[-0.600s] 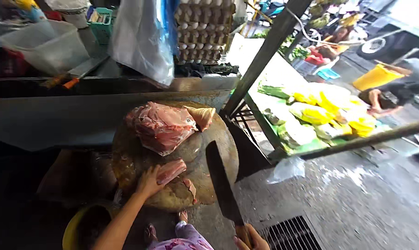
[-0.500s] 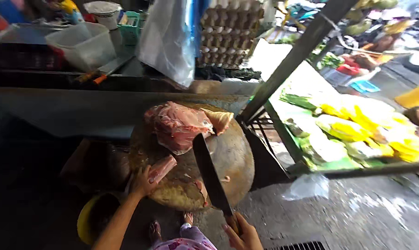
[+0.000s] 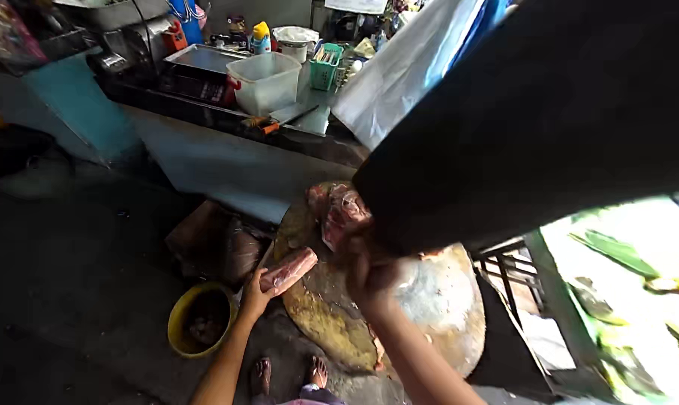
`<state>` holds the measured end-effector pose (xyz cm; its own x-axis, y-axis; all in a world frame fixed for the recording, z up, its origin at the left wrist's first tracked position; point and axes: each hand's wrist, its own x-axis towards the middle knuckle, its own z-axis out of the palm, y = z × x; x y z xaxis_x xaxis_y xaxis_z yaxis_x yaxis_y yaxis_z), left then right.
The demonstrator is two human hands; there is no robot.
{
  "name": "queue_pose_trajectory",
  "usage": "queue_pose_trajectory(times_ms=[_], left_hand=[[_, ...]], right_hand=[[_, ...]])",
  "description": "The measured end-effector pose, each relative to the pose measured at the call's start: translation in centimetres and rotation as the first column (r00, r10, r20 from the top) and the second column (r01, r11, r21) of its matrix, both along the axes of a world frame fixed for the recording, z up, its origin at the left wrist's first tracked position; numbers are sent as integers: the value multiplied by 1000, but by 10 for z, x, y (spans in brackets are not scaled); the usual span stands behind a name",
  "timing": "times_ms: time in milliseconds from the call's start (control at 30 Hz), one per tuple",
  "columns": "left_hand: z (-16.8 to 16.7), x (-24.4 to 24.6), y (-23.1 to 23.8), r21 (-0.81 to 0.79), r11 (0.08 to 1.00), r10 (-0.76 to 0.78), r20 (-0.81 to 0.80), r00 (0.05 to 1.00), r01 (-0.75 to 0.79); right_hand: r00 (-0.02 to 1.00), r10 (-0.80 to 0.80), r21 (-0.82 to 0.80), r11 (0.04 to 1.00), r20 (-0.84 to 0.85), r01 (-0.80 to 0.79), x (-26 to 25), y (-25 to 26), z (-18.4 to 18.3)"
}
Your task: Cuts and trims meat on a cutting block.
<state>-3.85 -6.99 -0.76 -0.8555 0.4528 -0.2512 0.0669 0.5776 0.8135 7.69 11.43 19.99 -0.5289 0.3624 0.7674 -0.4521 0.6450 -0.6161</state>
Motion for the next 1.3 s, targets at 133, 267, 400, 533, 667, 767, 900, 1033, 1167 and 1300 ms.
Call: queue_pose_trajectory(times_ms=[133, 267, 400, 533, 667, 767, 900, 1033, 1167, 1300], left_hand=[[-5, 1, 0, -24, 1000, 5, -8, 1000, -5], [-8, 2, -2, -3, 999, 44, -16, 999, -44], [-3, 3, 9, -25, 999, 25, -16, 1000, -25], [4, 9, 36, -28, 999, -46, -40, 998, 45], [4, 6, 51, -30, 998, -47, -52, 998, 46], [6, 0, 49, -24, 999, -42, -35, 998, 41], [2, -1, 49, -33, 999, -33, -43, 999, 32], [2, 3, 48, -61, 998, -22, -36, 999, 19], [-1, 7, 50, -68, 998, -5, -48, 999, 1], [5, 7, 55, -39, 999, -3, -47, 999, 1]], right_hand=[[71, -20, 14, 997, 997, 81, 39, 0, -133], [-163, -51, 61, 996, 985, 59, 38, 6, -154], [-116, -68, 79, 992, 991, 95, 47, 23, -152], [219, -37, 3, 988, 975, 156, 57, 29, -105], [874, -104, 61, 995, 475, 85, 45, 24, -23], [999, -38, 49, 998, 2, 38, 10, 22, 18], [955, -136, 6, 990, 265, 139, 20, 10, -45], [-62, -6, 14, 991, 998, 135, 47, 13, -147], [-213, -61, 80, 993, 975, 82, 45, 12, -147], [-39, -4, 9, 992, 999, 125, 52, 25, -131]])
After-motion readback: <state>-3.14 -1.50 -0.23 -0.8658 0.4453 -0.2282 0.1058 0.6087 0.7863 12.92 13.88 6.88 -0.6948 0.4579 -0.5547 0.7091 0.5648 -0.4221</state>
